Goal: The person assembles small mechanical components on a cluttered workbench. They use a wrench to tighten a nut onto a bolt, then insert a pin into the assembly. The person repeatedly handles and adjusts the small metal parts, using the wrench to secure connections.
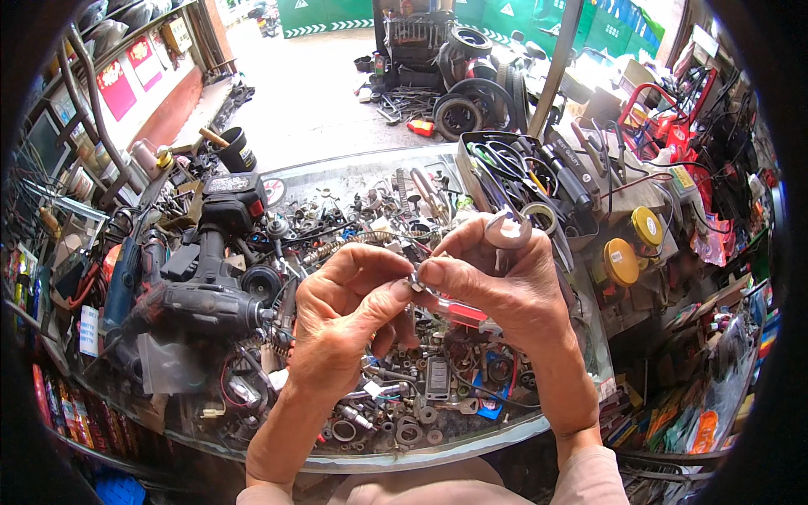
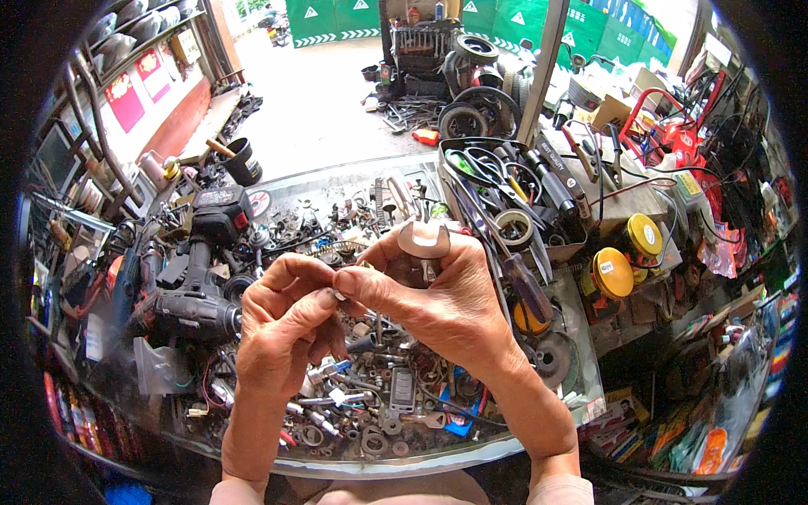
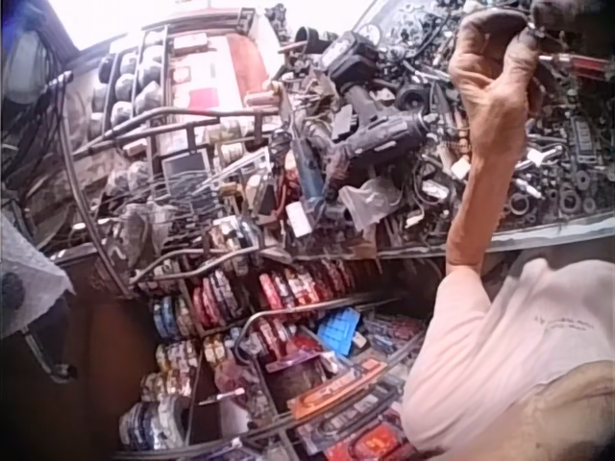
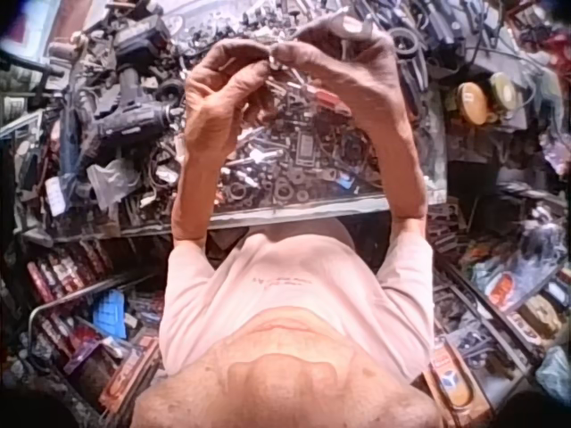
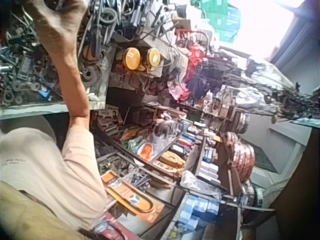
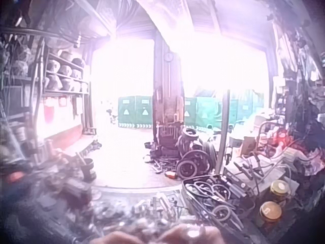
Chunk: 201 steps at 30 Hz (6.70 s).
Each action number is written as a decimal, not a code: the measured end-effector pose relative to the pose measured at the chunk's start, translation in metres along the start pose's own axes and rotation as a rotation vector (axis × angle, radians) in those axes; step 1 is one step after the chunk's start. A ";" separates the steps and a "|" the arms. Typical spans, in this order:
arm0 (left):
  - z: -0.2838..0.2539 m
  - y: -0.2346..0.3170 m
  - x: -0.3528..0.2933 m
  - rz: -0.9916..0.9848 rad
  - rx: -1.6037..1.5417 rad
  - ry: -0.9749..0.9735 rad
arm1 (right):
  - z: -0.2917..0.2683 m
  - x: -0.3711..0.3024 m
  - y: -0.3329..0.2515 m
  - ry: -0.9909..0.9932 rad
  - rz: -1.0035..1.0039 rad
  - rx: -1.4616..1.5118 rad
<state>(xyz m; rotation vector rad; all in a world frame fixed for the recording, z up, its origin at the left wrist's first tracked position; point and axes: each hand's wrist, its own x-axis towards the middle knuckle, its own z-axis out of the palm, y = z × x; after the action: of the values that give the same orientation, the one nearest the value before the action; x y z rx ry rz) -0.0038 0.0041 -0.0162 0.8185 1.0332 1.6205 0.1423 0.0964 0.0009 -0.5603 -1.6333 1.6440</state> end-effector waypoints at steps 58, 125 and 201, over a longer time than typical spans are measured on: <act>-0.014 0.011 0.004 0.023 -0.225 0.108 | 0.026 0.009 0.079 -0.055 -0.149 -0.514; -0.028 0.016 0.007 0.195 -0.112 -0.075 | 0.003 -0.012 -0.030 -0.173 0.439 0.486; -0.038 0.002 0.007 0.121 -0.384 -0.213 | 0.022 -0.032 -0.021 -0.177 -0.037 0.180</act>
<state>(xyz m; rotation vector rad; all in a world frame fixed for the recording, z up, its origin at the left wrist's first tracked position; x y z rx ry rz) -0.0397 0.0020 -0.0296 0.7802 0.5086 1.7198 0.1503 0.0563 0.0177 -0.2987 -1.5880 1.8333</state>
